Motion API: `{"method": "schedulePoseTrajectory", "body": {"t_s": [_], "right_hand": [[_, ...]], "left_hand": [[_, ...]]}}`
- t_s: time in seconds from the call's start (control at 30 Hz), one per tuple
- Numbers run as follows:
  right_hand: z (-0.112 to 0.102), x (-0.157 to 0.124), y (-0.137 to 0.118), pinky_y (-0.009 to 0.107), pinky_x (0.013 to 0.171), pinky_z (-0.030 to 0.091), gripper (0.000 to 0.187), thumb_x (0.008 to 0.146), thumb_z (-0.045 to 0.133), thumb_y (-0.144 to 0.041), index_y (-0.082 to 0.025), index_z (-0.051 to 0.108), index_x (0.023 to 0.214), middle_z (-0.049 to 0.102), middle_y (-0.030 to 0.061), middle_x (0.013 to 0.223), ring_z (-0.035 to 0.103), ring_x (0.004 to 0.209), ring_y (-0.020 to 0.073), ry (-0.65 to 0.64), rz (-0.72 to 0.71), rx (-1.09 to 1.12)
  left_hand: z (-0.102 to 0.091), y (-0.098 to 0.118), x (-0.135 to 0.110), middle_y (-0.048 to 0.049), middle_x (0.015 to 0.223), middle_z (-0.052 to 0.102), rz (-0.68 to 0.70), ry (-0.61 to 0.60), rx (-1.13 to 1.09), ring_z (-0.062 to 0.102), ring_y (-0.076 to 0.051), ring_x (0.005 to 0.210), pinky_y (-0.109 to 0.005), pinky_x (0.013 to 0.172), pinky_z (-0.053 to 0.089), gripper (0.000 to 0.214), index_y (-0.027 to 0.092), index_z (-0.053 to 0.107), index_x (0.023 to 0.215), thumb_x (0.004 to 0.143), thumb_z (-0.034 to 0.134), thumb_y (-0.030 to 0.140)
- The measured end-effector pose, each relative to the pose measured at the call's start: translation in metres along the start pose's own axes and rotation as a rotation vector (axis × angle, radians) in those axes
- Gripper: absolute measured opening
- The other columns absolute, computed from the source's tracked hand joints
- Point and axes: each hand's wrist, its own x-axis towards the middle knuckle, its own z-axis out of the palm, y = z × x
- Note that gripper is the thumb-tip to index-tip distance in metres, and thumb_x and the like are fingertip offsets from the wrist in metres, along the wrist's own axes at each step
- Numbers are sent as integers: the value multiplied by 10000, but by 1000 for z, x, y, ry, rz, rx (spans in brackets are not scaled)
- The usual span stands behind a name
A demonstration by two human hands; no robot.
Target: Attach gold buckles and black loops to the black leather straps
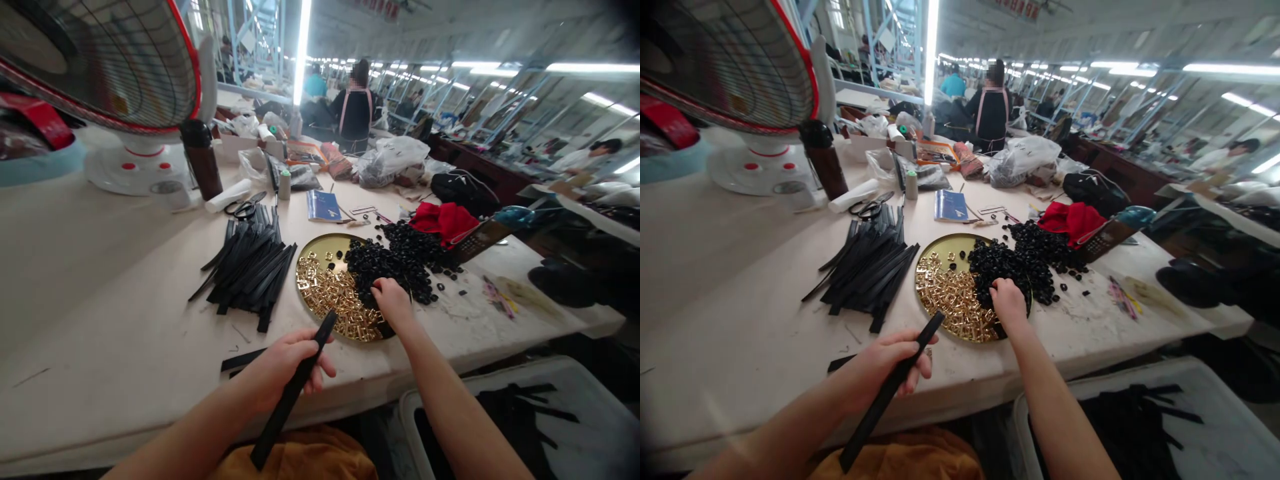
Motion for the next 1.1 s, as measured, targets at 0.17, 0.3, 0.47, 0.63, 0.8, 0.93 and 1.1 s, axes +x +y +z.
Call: {"method": "schedulePoseTrajectory", "body": {"t_s": [0.17, 0.3, 0.47, 0.63, 0.8, 0.93, 1.1], "right_hand": [[3, 3, 6, 266, 625, 350, 161, 824, 509, -265, -167, 636, 824, 580, 80, 838, 559, 731, 179, -57, -42, -68], [1, 0, 3, 282, 598, 340, 209, 843, 478, -285, -141, 627, 816, 569, 107, 841, 557, 713, 195, -58, -54, -132], [-5, -4, 3, 301, 633, 355, 151, 816, 510, -246, -134, 602, 774, 561, 115, 840, 543, 745, 210, -7, -60, -115], [-27, -20, -3, 305, 669, 406, 191, 760, 570, -346, -157, 573, 735, 577, 52, 769, 528, 696, 170, 35, 93, 557], [-43, -64, -46, 263, 634, 462, 260, 665, 671, -412, -186, 573, 749, 595, -9, 744, 536, 610, 97, -315, 334, 1624], [-45, -89, -75, 228, 589, 484, 297, 618, 731, -345, -210, 612, 854, 614, -17, 784, 543, 573, 71, -396, 426, 1862], [-41, -99, -83, 219, 596, 480, 231, 650, 712, -316, -202, 634, 835, 611, -25, 741, 551, 575, 73, -343, 326, 1758]], "left_hand": [[0, 2, 0, -40, 670, 623, -5, -11, -64, 512, -63, 434, -148, 375, 349, 270, 105, 492, 1033, 783, 429, 187], [-5, -1, 1, -53, 695, 639, -15, -18, -84, 536, -68, 456, -149, 392, 375, 282, 105, 485, 1058, 797, 423, 193], [-8, -4, 2, -57, 719, 640, -24, -2, -70, 545, -73, 474, -157, 406, 383, 284, 113, 487, 1054, 793, 435, 212], [-3, -5, 7, -24, 753, 596, 99, 56, 229, 523, -72, 508, -165, 423, 373, 213, 131, 497, 970, 805, 391, 215], [5, -1, 11, 19, 649, 569, 333, 75, 667, 459, -74, 467, -194, 474, 362, 227, 161, 509, 855, 864, 330, 299], [5, -2, 10, 30, 581, 554, 379, 178, 914, 469, -95, 472, -208, 489, 341, 280, 181, 534, 836, 883, 304, 334], [2, -1, 3, 9, 602, 582, 377, 199, 1118, 511, -120, 531, -218, 511, 333, 307, 185, 558, 803, 886, 295, 318]]}}
